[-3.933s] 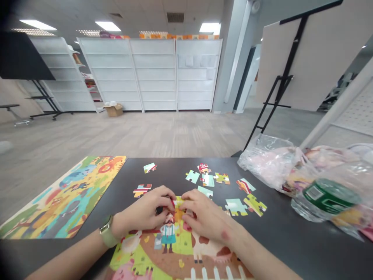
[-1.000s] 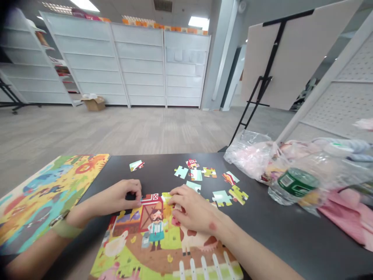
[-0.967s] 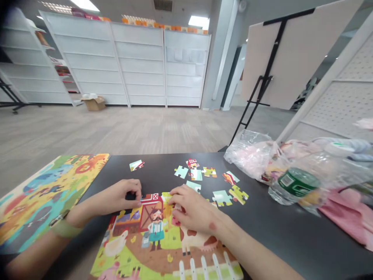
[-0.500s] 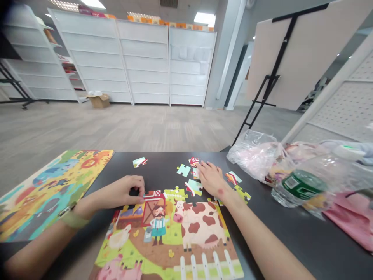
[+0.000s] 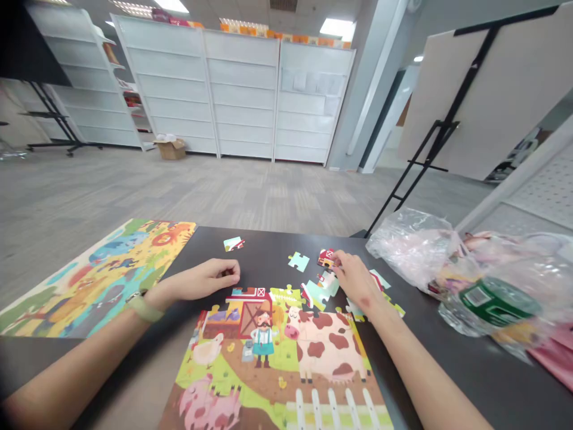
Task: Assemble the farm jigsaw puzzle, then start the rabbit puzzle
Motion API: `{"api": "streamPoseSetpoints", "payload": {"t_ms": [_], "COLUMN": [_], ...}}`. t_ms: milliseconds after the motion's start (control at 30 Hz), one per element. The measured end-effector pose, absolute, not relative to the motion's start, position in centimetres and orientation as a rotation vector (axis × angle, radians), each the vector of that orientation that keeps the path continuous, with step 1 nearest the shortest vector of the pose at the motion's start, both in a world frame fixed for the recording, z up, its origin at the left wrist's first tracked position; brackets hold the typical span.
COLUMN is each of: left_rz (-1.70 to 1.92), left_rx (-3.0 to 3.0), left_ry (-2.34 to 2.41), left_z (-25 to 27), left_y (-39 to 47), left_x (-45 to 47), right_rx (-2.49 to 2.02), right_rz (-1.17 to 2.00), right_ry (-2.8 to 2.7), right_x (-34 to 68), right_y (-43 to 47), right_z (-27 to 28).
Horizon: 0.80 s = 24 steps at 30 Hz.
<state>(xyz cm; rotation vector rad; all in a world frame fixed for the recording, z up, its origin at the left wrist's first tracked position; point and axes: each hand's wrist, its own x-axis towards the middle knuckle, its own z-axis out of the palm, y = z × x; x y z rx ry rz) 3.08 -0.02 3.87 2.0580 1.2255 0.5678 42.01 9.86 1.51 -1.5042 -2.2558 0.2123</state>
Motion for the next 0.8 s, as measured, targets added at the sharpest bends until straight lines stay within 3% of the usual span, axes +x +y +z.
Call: {"api": "streamPoseSetpoints", "payload": {"t_ms": [200,367,467,600,800], "left_rz": [0.857,0.943,0.876,0.663,0.371], "left_rx": [1.951,1.94,2.008,2.138,2.109], "left_ry": [1.241,1.119,1.005,0.947,1.156], "left_z": [3.6,3.4,3.8,5.0,6.3], "left_y": [0.1,-1.5,-2.9,-3.2,-1.1], "left_x": [3.8,7.3,9.5,9.6,2.6], "right_rx": [-1.335,-1.031,-1.014,-1.048,-0.967], "right_rz": [0.397,1.021,1.195,1.203,0.908], "right_ry": [-1.928,-2.009,-2.213,-2.36,-2.474], "right_x": [40.5,36.3,34.2,33.7,34.7], "right_y": [8.2,2.9,0.0,-1.2,-0.4], "right_z": [2.3,4.2,4.6,4.7,4.7]}}
